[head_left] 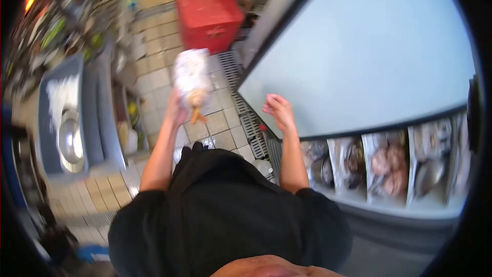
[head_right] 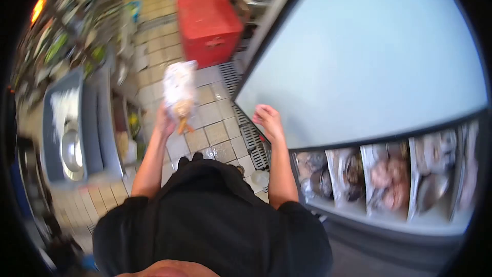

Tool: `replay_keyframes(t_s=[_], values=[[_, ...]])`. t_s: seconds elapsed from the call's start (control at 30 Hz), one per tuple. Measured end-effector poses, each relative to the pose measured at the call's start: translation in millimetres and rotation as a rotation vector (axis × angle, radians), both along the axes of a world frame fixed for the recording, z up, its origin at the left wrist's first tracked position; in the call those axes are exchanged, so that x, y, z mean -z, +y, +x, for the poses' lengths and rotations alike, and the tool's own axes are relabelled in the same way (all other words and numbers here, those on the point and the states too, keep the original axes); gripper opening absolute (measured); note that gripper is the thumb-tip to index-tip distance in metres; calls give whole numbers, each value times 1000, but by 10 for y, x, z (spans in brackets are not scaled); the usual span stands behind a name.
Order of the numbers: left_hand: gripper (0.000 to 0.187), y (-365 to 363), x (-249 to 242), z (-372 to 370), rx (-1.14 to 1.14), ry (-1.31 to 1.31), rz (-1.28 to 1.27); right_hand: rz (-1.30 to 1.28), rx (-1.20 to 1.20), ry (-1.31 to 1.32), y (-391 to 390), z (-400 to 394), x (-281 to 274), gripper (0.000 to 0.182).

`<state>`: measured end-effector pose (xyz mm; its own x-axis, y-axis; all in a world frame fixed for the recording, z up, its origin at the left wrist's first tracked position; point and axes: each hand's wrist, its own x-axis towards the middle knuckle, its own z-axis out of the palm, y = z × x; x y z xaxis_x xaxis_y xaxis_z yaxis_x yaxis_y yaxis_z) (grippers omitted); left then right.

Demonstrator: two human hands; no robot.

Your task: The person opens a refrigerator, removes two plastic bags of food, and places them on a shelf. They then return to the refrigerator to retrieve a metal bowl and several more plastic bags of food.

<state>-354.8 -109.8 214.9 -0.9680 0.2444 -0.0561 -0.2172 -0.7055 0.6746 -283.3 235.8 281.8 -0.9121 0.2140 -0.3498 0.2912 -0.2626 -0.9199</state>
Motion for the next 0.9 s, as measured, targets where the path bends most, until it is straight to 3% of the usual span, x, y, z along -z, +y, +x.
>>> replay_keyframes(t_s=[0.03, 0.13, 0.27, 0.33, 0.37, 0.4, 0.43, 0.47, 0.53, 0.6, 0.73, 0.9], values=[[58, -132, 119, -140, 20, -136, -14, 72, 40, 25, 27, -77, -11, 15], [48, -353, 29, -362, 75, -82, 116, 266, 218, 58, 567, -88, -331, 17], [43, -508, 64, -730, -66, -209, 103, 371, 419, 95, 1024, -168, -857, 19], [42, -706, 394, -894, -180, -187, -233, 425, 328, 88, 1073, -150, -1165, 21], [43, -739, 75, -897, -15, -239, -161, 469, 315, 88, 1134, -93, -1365, 22], [48, -801, 375, -1055, -143, -273, -146, 439, 258, 130, 1192, -28, -1499, 23], [49, -846, 359, -1097, -27, -153, -116, 415, 204, 162, 1234, 12, -1623, 25], [50, -922, 430, -1223, 27, -62, -262, 420, 190, 186, 1252, 10, -1784, 26], [53, -603, -167, -1156, -188, -222, -131, 422, 188, 227, 1306, 96, -1997, 27], [53, -688, -76, -1345, -205, -279, -137, 435, 200, 261, 1361, 100, -2167, 27], [53, -716, 180, -1607, -150, -318, -121, 444, 477, 343, 1220, 598, -2426, 24], [53, -618, 329, -1731, -76, -358, -125, 373, 933, 630, 1305, 1516, -2614, 17]])
